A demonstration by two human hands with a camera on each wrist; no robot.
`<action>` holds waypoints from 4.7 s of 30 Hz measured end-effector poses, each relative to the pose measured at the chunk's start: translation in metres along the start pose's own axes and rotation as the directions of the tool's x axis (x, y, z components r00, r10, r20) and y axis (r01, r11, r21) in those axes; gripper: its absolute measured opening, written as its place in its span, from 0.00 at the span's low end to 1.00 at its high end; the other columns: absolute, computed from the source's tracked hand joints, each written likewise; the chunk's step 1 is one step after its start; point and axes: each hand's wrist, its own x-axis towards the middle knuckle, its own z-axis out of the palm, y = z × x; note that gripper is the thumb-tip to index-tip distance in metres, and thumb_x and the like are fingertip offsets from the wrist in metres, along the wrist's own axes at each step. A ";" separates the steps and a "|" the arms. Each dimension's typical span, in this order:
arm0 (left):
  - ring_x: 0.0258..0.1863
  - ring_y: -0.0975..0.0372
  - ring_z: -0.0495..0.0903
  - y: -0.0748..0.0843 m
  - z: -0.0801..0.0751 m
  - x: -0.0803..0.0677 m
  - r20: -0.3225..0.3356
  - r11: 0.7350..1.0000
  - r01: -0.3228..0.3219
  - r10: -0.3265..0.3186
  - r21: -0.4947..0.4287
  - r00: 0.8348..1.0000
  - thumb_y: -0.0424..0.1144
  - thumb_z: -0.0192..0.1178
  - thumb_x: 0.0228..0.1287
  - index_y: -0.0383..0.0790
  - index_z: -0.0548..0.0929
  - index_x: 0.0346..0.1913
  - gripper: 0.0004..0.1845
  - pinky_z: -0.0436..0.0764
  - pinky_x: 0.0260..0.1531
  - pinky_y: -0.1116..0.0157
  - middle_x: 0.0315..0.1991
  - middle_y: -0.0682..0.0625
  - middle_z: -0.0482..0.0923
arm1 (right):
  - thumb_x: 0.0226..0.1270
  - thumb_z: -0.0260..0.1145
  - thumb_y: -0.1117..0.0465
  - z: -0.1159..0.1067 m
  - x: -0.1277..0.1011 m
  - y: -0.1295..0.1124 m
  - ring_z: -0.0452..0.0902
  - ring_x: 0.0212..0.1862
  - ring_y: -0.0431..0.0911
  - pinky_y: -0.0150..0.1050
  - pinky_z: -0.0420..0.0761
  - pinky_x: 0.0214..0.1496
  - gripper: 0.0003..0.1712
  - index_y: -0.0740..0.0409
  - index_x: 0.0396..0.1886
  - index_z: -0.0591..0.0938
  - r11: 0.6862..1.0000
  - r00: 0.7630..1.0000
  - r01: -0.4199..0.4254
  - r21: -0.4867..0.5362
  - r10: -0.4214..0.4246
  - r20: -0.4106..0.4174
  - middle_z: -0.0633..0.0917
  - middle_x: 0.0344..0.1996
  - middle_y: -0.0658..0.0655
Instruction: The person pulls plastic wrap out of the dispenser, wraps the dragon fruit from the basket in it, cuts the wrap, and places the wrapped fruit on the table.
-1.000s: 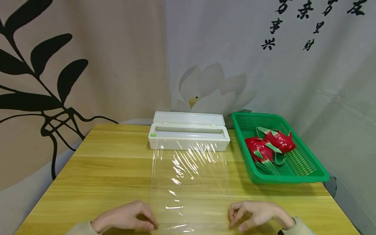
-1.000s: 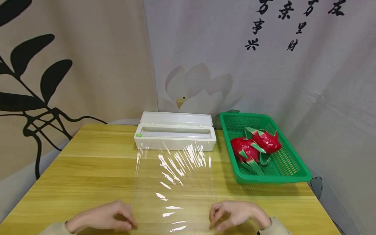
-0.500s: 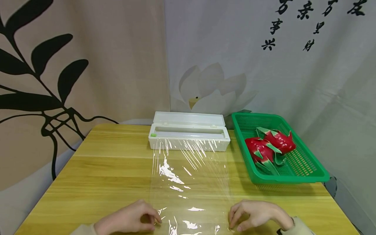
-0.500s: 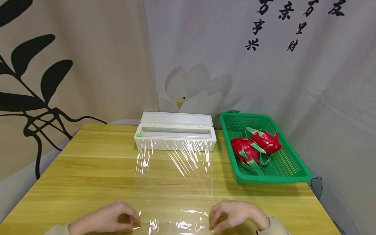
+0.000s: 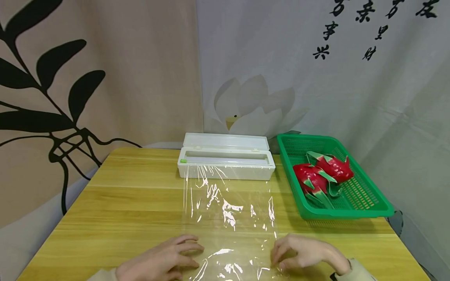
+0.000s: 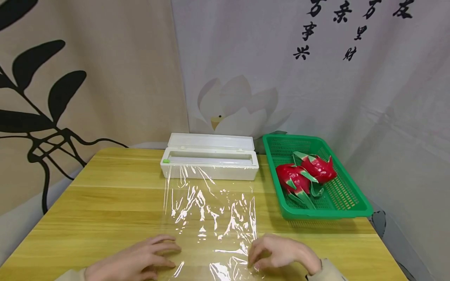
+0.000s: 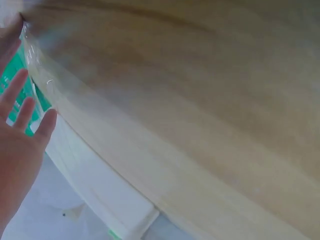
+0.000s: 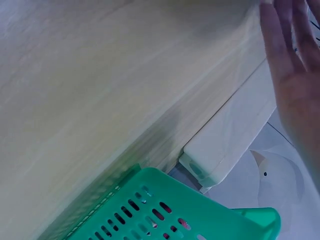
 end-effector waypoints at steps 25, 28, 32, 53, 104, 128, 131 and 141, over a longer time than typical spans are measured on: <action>0.68 0.52 0.66 0.011 -0.002 0.004 0.138 0.998 0.049 -0.052 0.031 0.989 0.62 0.39 0.70 0.57 0.73 0.64 0.27 0.71 0.58 0.44 0.68 0.58 0.67 | 0.59 0.67 0.68 -0.128 -0.009 -0.002 0.72 0.55 0.56 0.51 0.80 0.48 0.20 0.62 0.53 0.80 0.796 0.657 -0.551 -0.251 0.229 -0.719 0.77 0.54 0.63; 0.69 0.52 0.66 0.011 -0.002 0.003 0.132 0.999 0.042 -0.044 0.025 0.990 0.62 0.39 0.70 0.57 0.73 0.63 0.26 0.71 0.58 0.43 0.68 0.58 0.67 | 0.65 0.63 0.64 -0.155 -0.017 0.008 0.68 0.58 0.63 0.60 0.75 0.52 0.22 0.64 0.59 0.76 0.736 0.628 -0.655 -0.173 0.402 -0.666 0.72 0.59 0.68; 0.69 0.51 0.65 0.011 -0.002 0.003 0.135 0.999 0.049 -0.051 0.014 0.990 0.62 0.39 0.70 0.58 0.73 0.64 0.26 0.71 0.58 0.42 0.69 0.59 0.67 | 0.68 0.60 0.57 -0.179 -0.023 0.029 0.63 0.59 0.68 0.63 0.72 0.54 0.30 0.64 0.66 0.68 0.629 0.589 -0.766 -0.131 0.607 -0.534 0.64 0.63 0.74; 0.68 0.52 0.67 0.012 0.001 0.003 0.088 0.990 0.001 -0.014 0.138 0.996 0.62 0.39 0.70 0.57 0.74 0.63 0.26 0.72 0.58 0.46 0.69 0.54 0.67 | 0.52 0.71 0.40 -0.160 -0.038 0.099 0.58 0.61 0.76 0.69 0.70 0.55 0.56 0.59 0.72 0.53 0.452 0.466 -0.885 -0.113 0.857 -0.218 0.58 0.65 0.81; 0.67 0.71 0.09 0.016 0.002 -0.007 0.016 0.925 0.379 -0.378 -0.029 0.925 0.76 0.47 0.52 0.50 0.66 0.70 0.47 0.64 0.54 0.29 0.74 0.37 0.51 | 0.50 0.73 0.46 -0.157 -0.035 0.103 0.72 0.46 0.65 0.58 0.78 0.39 0.52 0.56 0.69 0.56 0.475 0.499 -0.867 -0.153 0.822 -0.275 0.64 0.57 0.79; 0.69 0.65 0.16 0.016 0.003 -0.006 0.036 0.917 0.394 -0.393 -0.065 0.919 0.77 0.48 0.51 0.50 0.66 0.69 0.47 0.63 0.53 0.28 0.75 0.38 0.48 | 0.53 0.69 0.44 -0.171 -0.036 0.085 0.70 0.50 0.67 0.53 0.81 0.37 0.51 0.58 0.70 0.56 0.496 0.478 -0.864 -0.085 0.757 -0.446 0.71 0.52 0.76; 0.72 0.55 0.25 0.015 0.003 -0.007 0.039 0.915 0.396 -0.394 -0.073 0.918 0.77 0.48 0.51 0.50 0.66 0.69 0.48 0.63 0.53 0.27 0.75 0.38 0.48 | 0.54 0.69 0.44 -0.174 -0.036 0.083 0.69 0.51 0.67 0.55 0.81 0.38 0.51 0.59 0.70 0.56 0.496 0.473 -0.865 -0.078 0.754 -0.456 0.71 0.53 0.76; 0.69 0.32 0.52 0.015 0.001 -0.005 0.064 0.910 0.402 -0.398 -0.097 0.915 0.75 0.49 0.52 0.48 0.68 0.68 0.46 0.62 0.51 0.26 0.74 0.37 0.50 | 0.56 0.68 0.44 -0.189 -0.034 0.064 0.66 0.53 0.67 0.61 0.80 0.43 0.49 0.58 0.70 0.54 0.504 0.451 -0.862 -0.046 0.722 -0.524 0.69 0.54 0.75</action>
